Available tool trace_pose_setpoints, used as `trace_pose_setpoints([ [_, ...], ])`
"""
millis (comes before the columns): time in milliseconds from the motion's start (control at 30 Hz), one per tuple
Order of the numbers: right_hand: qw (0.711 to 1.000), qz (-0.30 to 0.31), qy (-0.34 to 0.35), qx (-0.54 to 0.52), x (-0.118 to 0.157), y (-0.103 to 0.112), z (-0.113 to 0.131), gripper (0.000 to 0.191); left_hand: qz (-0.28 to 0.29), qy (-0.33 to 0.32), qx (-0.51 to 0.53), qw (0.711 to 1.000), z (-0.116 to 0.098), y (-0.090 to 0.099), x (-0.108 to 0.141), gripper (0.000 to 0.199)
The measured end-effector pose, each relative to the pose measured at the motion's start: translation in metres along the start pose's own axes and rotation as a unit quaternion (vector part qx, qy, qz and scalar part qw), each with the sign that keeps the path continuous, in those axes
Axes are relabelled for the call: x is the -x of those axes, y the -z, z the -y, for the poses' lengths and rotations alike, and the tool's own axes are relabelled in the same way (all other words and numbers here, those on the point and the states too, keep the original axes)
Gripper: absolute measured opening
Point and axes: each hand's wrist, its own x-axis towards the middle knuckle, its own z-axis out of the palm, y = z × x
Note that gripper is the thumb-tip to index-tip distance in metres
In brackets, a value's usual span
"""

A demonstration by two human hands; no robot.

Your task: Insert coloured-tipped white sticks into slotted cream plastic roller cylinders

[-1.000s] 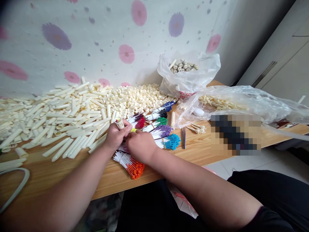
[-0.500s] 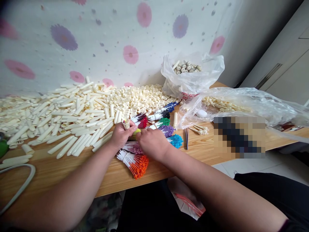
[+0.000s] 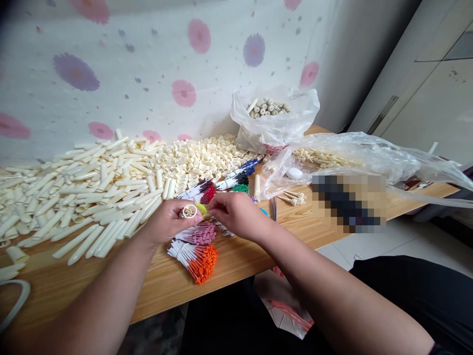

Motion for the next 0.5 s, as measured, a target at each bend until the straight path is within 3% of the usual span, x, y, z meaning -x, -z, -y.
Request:
trace_pose_setpoints([
  [133,0.958,0.01,-0.031,-0.283,0.003,-0.001,-0.009,0.013,0.012,0.015,0.083,0.996,-0.005,-0.004,-0.001,0.019],
  [233,0.929,0.004,-0.034,-0.368,0.004,-0.004,-0.009,0.019,0.001,0.004,0.124,0.992,0.0,-0.005,0.0,0.015],
  [400,0.955,-0.062,0.028,-0.289,0.003,-0.011,-0.007,0.015,0.001,0.002,0.147,0.989,0.009,-0.008,0.003,0.013],
  [500,0.973,-0.128,0.069,-0.18,0.007,-0.011,-0.001,0.011,-0.012,-0.045,0.107,0.993,0.008,-0.009,0.001,0.014],
])
